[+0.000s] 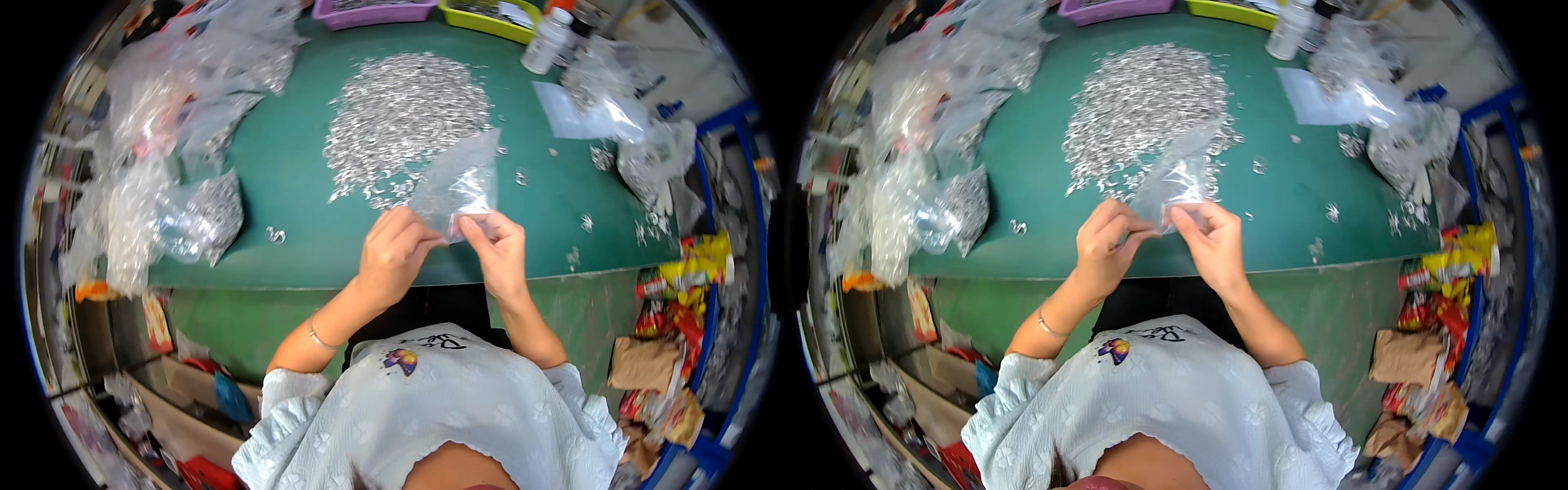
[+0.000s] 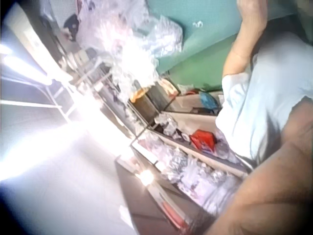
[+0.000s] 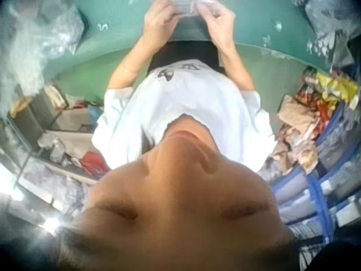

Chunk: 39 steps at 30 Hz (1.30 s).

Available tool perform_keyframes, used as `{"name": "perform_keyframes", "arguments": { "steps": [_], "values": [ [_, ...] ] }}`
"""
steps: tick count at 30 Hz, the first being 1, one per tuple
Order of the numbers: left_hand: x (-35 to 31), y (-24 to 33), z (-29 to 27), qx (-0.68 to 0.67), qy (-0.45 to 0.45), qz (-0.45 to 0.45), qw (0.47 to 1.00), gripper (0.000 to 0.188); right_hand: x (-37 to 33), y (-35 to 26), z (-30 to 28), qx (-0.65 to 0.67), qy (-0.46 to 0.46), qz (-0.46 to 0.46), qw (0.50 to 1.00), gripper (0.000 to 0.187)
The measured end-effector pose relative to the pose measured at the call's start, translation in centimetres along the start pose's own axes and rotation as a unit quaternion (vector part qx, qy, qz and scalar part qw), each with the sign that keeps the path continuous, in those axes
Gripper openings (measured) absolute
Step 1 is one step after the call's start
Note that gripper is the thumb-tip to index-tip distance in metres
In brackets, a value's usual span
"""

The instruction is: The person sorts small crescent-shaped metal parts on a green workbench by hand, picking them up from a pile and moving them into a plastic bag or smaller groups.

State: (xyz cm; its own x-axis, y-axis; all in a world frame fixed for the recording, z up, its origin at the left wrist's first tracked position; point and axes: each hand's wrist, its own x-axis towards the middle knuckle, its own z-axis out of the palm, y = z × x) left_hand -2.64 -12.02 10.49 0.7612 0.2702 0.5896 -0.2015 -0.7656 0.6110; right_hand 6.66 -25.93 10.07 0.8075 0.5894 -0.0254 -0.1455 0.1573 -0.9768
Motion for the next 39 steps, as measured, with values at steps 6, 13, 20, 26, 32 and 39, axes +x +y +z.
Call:
{"name": "perform_keyframes", "arguments": {
  "steps": [6,13,20,26,32,39],
  "values": [
    [1.6,1.5,0.7,-0.089,-0.050,-0.053,0.993,0.021,0.1,-0.7,-0.6,-0.268,0.056,-0.251,0.929,0.005],
    [2.3,1.6,2.1,-0.101,-0.036,-0.063,0.992,0.014,2.1,-1.6,-1.8,-0.355,0.078,-0.380,0.850,0.028],
    [7.9,-0.9,5.5,-0.047,0.176,-0.047,0.982,0.011,4.4,-3.2,-7.5,-0.531,0.107,-0.380,0.749,0.024],
    [14.5,1.2,11.5,0.005,0.112,0.115,0.987,0.051,8.4,-7.7,-10.7,-0.580,0.171,-0.340,0.720,0.017],
    [21.0,-2.5,14.9,0.066,0.007,0.143,0.987,0.046,11.7,-10.4,-12.1,-0.646,0.147,-0.405,0.630,0.024],
    [22.6,-10.4,22.8,-0.397,0.107,-0.349,0.842,0.022,15.4,-6.5,-19.2,-0.540,0.199,-0.213,0.790,0.014]
  ]
}}
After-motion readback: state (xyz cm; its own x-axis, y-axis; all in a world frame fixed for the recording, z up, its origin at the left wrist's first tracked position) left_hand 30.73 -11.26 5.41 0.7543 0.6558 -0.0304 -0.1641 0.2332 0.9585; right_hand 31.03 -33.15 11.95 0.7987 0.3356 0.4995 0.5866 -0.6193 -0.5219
